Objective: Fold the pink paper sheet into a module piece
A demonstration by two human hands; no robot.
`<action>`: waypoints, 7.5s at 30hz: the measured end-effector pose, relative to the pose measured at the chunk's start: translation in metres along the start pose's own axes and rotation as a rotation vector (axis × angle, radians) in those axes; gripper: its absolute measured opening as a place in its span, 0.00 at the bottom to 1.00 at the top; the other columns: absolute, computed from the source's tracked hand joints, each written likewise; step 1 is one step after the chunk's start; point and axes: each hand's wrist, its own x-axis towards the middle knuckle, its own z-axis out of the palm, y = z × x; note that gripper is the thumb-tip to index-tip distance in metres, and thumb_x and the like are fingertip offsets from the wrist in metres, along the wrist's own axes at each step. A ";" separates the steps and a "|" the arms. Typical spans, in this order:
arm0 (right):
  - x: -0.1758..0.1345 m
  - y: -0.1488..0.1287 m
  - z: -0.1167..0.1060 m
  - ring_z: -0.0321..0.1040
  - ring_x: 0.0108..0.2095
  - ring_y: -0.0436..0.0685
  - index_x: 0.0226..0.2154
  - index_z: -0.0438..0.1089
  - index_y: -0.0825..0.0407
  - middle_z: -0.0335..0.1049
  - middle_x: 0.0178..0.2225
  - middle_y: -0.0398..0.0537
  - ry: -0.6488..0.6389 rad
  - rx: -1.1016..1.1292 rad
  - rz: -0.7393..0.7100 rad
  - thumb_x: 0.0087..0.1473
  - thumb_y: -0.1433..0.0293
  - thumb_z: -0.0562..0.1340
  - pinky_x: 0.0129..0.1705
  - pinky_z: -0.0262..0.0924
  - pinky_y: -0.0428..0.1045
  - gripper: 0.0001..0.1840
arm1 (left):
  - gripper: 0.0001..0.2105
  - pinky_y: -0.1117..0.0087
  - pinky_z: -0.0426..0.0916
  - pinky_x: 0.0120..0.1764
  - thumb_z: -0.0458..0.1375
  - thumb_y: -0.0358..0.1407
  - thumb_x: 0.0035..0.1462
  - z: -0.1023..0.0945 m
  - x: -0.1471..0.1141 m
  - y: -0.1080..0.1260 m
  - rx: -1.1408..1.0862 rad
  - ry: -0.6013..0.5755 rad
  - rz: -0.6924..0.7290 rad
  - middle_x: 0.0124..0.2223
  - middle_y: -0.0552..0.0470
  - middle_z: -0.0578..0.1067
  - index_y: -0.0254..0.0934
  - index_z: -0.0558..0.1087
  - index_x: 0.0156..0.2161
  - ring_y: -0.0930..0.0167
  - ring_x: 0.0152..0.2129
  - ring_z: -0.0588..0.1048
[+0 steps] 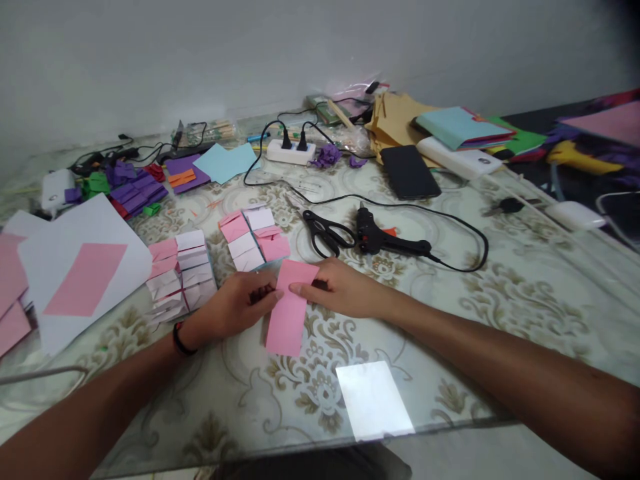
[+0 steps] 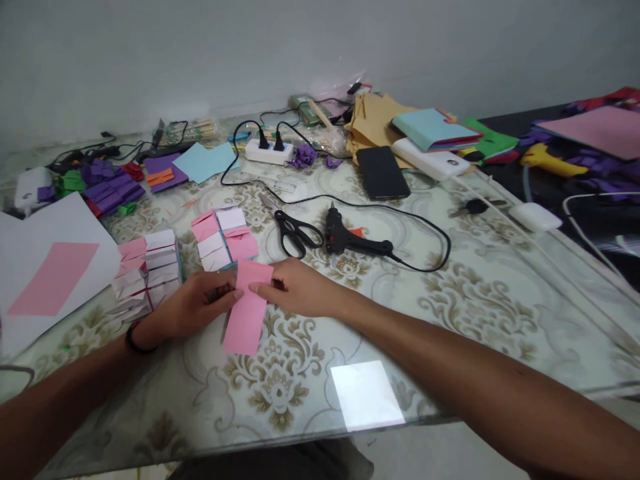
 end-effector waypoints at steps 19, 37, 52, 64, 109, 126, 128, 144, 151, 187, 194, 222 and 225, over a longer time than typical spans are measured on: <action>-0.002 0.000 0.001 0.50 0.22 0.43 0.24 0.66 0.55 0.53 0.20 0.38 0.016 0.000 -0.004 0.69 0.51 0.56 0.26 0.44 0.43 0.30 | 0.15 0.74 0.57 0.27 0.56 0.40 0.70 0.000 0.001 0.002 -0.040 0.022 0.022 0.26 0.59 0.66 0.34 0.72 0.32 0.77 0.23 0.61; -0.003 0.002 0.001 0.50 0.23 0.43 0.25 0.67 0.56 0.54 0.20 0.38 0.011 -0.010 0.002 0.70 0.51 0.55 0.26 0.45 0.43 0.30 | 0.15 0.75 0.57 0.27 0.56 0.41 0.71 -0.001 0.000 0.003 -0.050 0.008 0.010 0.26 0.58 0.68 0.33 0.75 0.35 0.78 0.23 0.62; -0.003 0.001 0.000 0.51 0.23 0.44 0.25 0.68 0.56 0.54 0.21 0.38 0.008 -0.015 0.011 0.70 0.51 0.55 0.27 0.45 0.44 0.30 | 0.14 0.75 0.57 0.27 0.57 0.40 0.70 0.000 0.000 0.003 -0.061 0.005 -0.001 0.27 0.58 0.68 0.33 0.75 0.35 0.78 0.23 0.62; -0.003 0.000 0.000 0.51 0.22 0.43 0.25 0.68 0.56 0.55 0.20 0.38 0.012 -0.013 -0.001 0.70 0.52 0.55 0.26 0.45 0.43 0.29 | 0.15 0.75 0.55 0.26 0.57 0.39 0.70 -0.001 0.002 0.004 -0.030 0.030 0.061 0.24 0.59 0.66 0.34 0.72 0.31 0.79 0.21 0.61; -0.004 0.000 -0.003 0.49 0.22 0.44 0.23 0.61 0.53 0.52 0.19 0.37 0.037 -0.029 -0.045 0.68 0.56 0.57 0.28 0.44 0.45 0.26 | 0.14 0.73 0.57 0.26 0.56 0.40 0.71 -0.003 0.006 0.004 0.032 -0.003 0.071 0.26 0.57 0.69 0.35 0.73 0.34 0.77 0.22 0.62; -0.003 0.001 -0.002 0.49 0.22 0.43 0.23 0.60 0.53 0.50 0.19 0.37 0.048 -0.019 -0.054 0.69 0.56 0.57 0.26 0.43 0.44 0.26 | 0.13 0.73 0.57 0.26 0.57 0.39 0.70 -0.004 0.006 0.004 0.043 0.012 0.082 0.25 0.58 0.69 0.35 0.73 0.33 0.77 0.21 0.62; -0.003 0.001 -0.002 0.49 0.21 0.43 0.23 0.62 0.54 0.51 0.19 0.37 0.050 -0.019 -0.055 0.69 0.56 0.57 0.25 0.43 0.44 0.26 | 0.13 0.73 0.58 0.26 0.57 0.40 0.70 -0.003 0.005 0.004 0.033 0.012 0.074 0.25 0.57 0.70 0.35 0.73 0.34 0.77 0.21 0.63; -0.003 0.001 -0.001 0.47 0.21 0.43 0.23 0.62 0.54 0.48 0.19 0.36 0.049 -0.060 -0.066 0.70 0.56 0.56 0.25 0.43 0.43 0.27 | 0.15 0.76 0.58 0.26 0.57 0.41 0.71 -0.001 0.003 0.003 0.026 0.021 0.062 0.25 0.58 0.69 0.34 0.74 0.34 0.78 0.22 0.64; -0.004 0.000 -0.001 0.46 0.21 0.43 0.23 0.63 0.54 0.48 0.19 0.36 0.043 -0.063 -0.038 0.69 0.55 0.56 0.25 0.43 0.44 0.28 | 0.14 0.77 0.57 0.25 0.57 0.39 0.71 0.000 0.004 0.001 0.007 0.036 0.093 0.24 0.59 0.68 0.34 0.74 0.33 0.79 0.21 0.62; -0.003 0.000 0.001 0.48 0.21 0.42 0.24 0.64 0.55 0.51 0.19 0.37 0.024 -0.032 -0.003 0.69 0.52 0.55 0.25 0.43 0.43 0.29 | 0.15 0.75 0.56 0.26 0.57 0.40 0.70 -0.001 0.002 0.005 -0.031 0.020 0.038 0.25 0.59 0.67 0.33 0.75 0.33 0.78 0.22 0.61; -0.002 -0.001 0.000 0.48 0.22 0.43 0.24 0.66 0.55 0.51 0.20 0.38 0.014 -0.026 0.011 0.69 0.52 0.55 0.26 0.43 0.43 0.29 | 0.16 0.75 0.56 0.26 0.56 0.41 0.70 -0.001 0.003 0.006 -0.037 0.014 0.034 0.25 0.59 0.66 0.34 0.73 0.32 0.77 0.22 0.62; -0.001 -0.002 0.000 0.52 0.22 0.44 0.24 0.64 0.55 0.53 0.20 0.38 0.009 -0.024 -0.002 0.69 0.54 0.55 0.27 0.44 0.44 0.27 | 0.17 0.74 0.59 0.28 0.55 0.42 0.72 -0.002 0.001 0.004 -0.004 -0.020 -0.006 0.29 0.55 0.71 0.33 0.76 0.36 0.76 0.25 0.63; -0.001 -0.001 0.000 0.52 0.23 0.44 0.24 0.64 0.55 0.54 0.21 0.38 0.014 -0.022 -0.013 0.69 0.54 0.55 0.28 0.45 0.44 0.27 | 0.16 0.74 0.58 0.28 0.55 0.42 0.72 -0.003 0.001 0.004 0.007 -0.019 -0.001 0.28 0.56 0.69 0.33 0.76 0.36 0.76 0.24 0.62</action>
